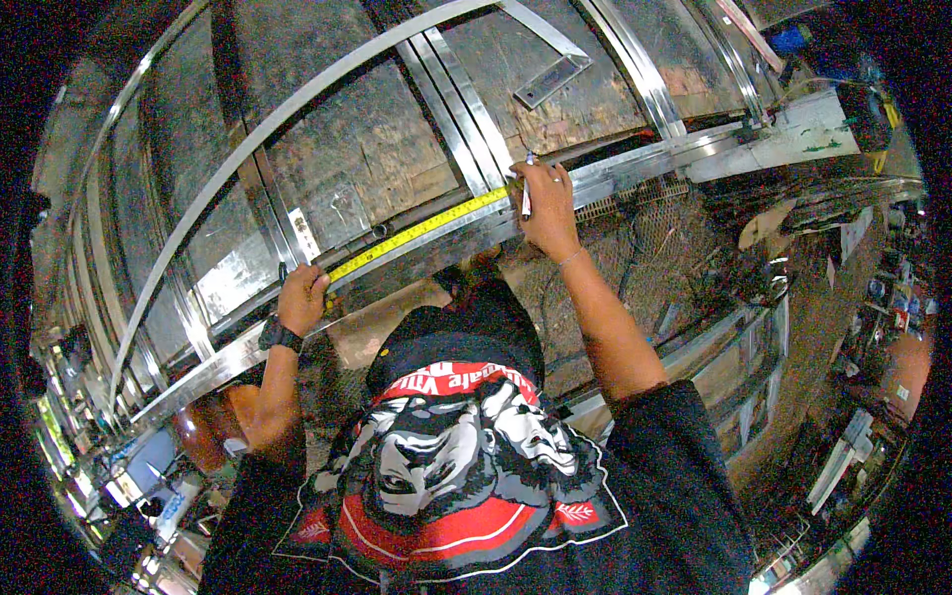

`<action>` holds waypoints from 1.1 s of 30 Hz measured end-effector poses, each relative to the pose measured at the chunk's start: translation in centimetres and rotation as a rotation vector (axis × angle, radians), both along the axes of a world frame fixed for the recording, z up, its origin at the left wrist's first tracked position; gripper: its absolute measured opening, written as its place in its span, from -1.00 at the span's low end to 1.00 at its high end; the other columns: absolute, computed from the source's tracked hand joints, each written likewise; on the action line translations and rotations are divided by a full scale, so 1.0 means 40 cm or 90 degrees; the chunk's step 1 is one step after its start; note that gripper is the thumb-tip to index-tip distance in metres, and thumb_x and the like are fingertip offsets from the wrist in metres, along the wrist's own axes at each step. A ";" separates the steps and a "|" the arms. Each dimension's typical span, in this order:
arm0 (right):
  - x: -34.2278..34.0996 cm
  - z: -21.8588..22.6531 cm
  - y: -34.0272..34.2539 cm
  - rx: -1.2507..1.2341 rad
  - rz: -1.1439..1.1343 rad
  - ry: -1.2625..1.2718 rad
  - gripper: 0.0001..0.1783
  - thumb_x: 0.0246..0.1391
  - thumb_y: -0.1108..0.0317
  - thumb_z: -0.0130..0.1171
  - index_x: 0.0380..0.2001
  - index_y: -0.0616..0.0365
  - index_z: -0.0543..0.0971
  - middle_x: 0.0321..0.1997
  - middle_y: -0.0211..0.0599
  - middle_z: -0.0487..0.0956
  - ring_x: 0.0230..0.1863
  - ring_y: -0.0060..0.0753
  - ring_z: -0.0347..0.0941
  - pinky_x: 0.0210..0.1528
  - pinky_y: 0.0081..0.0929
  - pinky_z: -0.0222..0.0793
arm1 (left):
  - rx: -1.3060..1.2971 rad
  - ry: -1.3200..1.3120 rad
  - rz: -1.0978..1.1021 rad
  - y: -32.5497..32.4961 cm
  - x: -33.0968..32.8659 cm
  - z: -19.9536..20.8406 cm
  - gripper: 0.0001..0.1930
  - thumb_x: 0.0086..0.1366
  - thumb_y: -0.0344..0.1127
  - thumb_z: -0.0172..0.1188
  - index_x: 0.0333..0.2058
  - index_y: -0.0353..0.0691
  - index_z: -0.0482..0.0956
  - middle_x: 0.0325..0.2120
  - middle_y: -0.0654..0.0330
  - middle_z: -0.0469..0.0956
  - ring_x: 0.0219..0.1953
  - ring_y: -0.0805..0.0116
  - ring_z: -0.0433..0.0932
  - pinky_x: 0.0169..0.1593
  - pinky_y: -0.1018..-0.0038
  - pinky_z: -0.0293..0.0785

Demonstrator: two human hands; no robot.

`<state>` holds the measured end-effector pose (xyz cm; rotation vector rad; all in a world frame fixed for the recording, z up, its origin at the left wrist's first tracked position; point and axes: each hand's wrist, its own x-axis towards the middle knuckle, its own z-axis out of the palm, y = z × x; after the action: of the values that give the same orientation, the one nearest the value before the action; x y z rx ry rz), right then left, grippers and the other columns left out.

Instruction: The person measures a metal frame with a tape measure and marks it with a marker. They then use a try square to draw straight lines on the metal frame.

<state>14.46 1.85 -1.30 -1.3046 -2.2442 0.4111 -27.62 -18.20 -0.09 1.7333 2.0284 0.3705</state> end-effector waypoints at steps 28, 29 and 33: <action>-0.004 0.016 -0.024 0.043 -0.048 0.085 -0.63 0.20 0.44 0.23 0.08 0.20 0.53 0.00 0.01 0.58 0.06 0.17 0.46 0.17 -0.07 0.35 | 0.037 0.014 0.018 0.006 0.043 0.005 -0.86 0.32 -0.31 0.21 -0.27 -0.25 0.65 -0.35 -0.05 0.55 -0.22 -0.19 0.53 -0.12 0.01 0.43; -0.007 0.026 -0.043 0.027 -0.034 0.100 -0.64 0.23 0.42 0.21 0.09 0.20 0.53 0.00 0.01 0.58 0.07 0.17 0.46 0.18 -0.06 0.34 | 0.039 0.013 0.018 0.006 0.043 0.005 -0.86 0.32 -0.31 0.21 -0.27 -0.25 0.65 -0.35 -0.05 0.55 -0.21 -0.18 0.53 -0.12 0.01 0.43; -0.036 0.068 -0.148 -0.012 0.062 0.115 -0.64 0.28 0.37 0.18 0.12 0.19 0.54 0.01 0.00 0.58 0.12 0.16 0.44 0.24 -0.02 0.29 | 0.054 0.005 0.008 0.002 0.038 -0.003 -0.86 0.32 -0.30 0.21 -0.29 -0.25 0.64 -0.35 -0.04 0.54 -0.22 -0.18 0.52 -0.14 0.00 0.43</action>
<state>13.01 -4.09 1.41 -1.1228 -2.1620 0.5625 -26.10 -18.11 -0.20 1.7756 2.0570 0.4598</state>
